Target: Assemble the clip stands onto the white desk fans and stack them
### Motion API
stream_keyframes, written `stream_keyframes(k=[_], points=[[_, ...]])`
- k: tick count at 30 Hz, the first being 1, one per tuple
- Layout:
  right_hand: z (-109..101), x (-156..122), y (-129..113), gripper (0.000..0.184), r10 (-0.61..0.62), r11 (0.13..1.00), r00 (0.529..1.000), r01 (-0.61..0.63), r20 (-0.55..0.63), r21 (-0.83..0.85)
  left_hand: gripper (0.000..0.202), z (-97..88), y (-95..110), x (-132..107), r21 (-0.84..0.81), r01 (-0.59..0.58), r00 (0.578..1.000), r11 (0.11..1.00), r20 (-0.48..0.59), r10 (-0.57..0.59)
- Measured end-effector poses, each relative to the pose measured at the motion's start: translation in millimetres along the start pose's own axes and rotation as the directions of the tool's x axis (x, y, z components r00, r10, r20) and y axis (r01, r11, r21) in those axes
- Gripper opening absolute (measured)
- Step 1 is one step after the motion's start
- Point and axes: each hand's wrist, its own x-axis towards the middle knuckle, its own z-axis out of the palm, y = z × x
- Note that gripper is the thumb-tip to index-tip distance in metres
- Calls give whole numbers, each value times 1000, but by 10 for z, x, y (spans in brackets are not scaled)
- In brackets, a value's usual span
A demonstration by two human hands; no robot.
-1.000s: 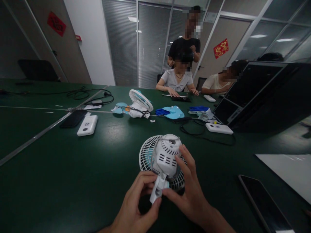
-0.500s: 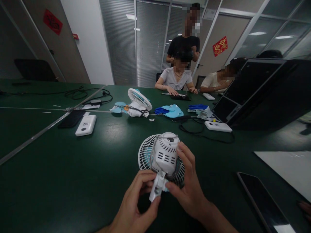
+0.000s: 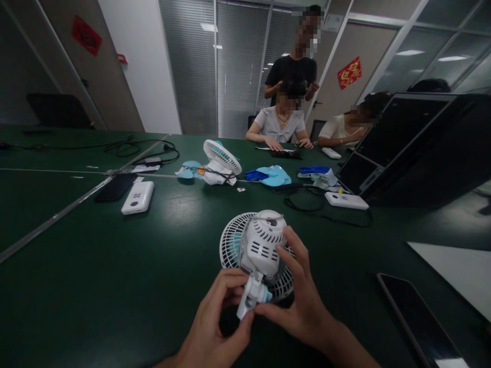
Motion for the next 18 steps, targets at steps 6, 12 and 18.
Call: stream_keyframes(k=[6, 12, 18], points=[[-69, 15, -19, 50, -19, 998, 994, 12, -108, -68, 36, -12, -28, -14, 8, 25, 1000, 1000, -7, -25], [-89, -12, -108, 13, -234, 965, 972, 229, -23, -131, 31, -4, 5, -8, -21, 16, 999, 1000, -37, -17], [-72, 65, -215, 12, -189, 972, 981, 180, -48, -153, 31, 5, 7, 3, -11, 15, 999, 1000, -36, -15]])
